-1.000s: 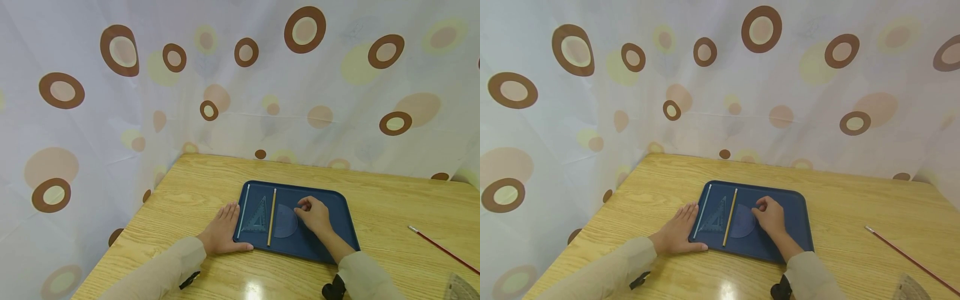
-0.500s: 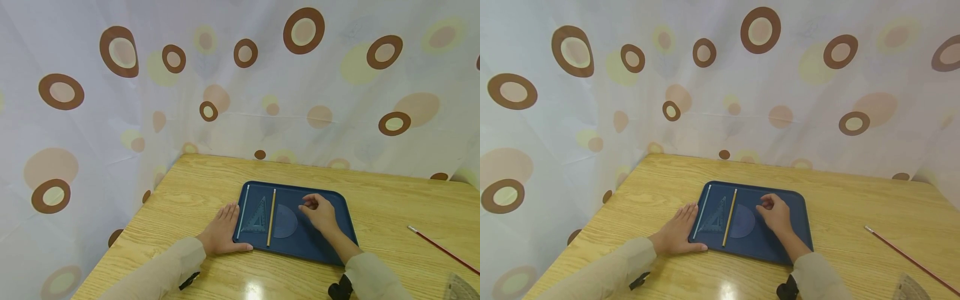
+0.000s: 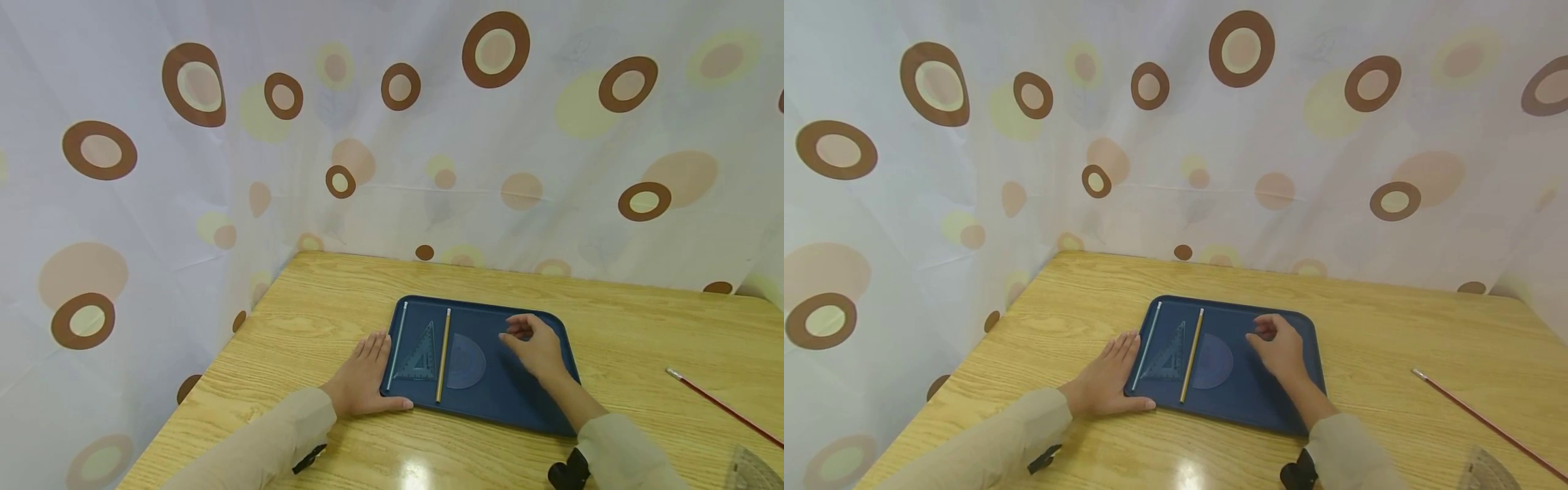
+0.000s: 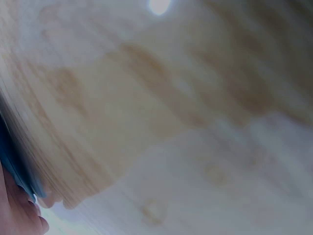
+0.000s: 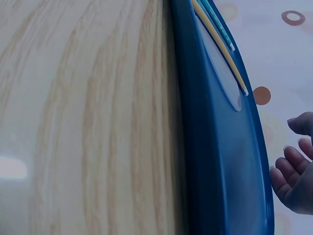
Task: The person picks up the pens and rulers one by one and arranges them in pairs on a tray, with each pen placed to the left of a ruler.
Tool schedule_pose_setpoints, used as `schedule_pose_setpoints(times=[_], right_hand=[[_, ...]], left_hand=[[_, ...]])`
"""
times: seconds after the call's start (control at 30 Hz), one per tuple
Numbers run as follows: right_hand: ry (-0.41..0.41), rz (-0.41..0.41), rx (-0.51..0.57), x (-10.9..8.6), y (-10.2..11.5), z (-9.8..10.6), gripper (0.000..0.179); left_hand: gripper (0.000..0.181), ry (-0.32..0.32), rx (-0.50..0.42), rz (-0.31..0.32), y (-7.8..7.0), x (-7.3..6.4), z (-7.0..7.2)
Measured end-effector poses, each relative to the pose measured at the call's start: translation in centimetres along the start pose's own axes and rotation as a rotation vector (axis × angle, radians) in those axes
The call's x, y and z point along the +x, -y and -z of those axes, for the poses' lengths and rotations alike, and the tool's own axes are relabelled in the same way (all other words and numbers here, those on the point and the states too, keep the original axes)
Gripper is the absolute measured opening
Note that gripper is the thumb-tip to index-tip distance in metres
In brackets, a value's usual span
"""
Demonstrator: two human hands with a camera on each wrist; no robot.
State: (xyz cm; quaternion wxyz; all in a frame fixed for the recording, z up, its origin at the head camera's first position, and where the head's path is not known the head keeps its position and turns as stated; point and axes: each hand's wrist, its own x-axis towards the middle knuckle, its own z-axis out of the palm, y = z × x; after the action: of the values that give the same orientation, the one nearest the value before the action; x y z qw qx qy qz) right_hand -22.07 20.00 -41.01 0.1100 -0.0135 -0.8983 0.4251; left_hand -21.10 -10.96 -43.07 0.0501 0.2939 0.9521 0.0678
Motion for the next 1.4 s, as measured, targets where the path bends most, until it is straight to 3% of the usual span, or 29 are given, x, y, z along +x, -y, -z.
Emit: schedule_pose_setpoints(times=[0.27,0.53,0.77,1.4], right_hand=[[0.023,0.002,0.013,0.0,-0.3,0.8,0.035],[0.033,0.058,0.0,-0.2,-0.7,1.9,0.038],[0.034,0.046,0.016,-0.3,-1.2,2.5,0.041],[-0.04,0.067,-0.015,-0.8,-2.4,4.3,0.042]], left_hand=[[0.111,-0.003,0.003,0.001,0.1,0.0,-0.1],[0.112,0.005,-0.001,0.006,0.1,0.0,-0.1],[0.112,0.003,0.002,0.005,0.1,0.1,-0.1],[0.111,0.006,-0.015,0.01,0.2,0.1,-0.3]])
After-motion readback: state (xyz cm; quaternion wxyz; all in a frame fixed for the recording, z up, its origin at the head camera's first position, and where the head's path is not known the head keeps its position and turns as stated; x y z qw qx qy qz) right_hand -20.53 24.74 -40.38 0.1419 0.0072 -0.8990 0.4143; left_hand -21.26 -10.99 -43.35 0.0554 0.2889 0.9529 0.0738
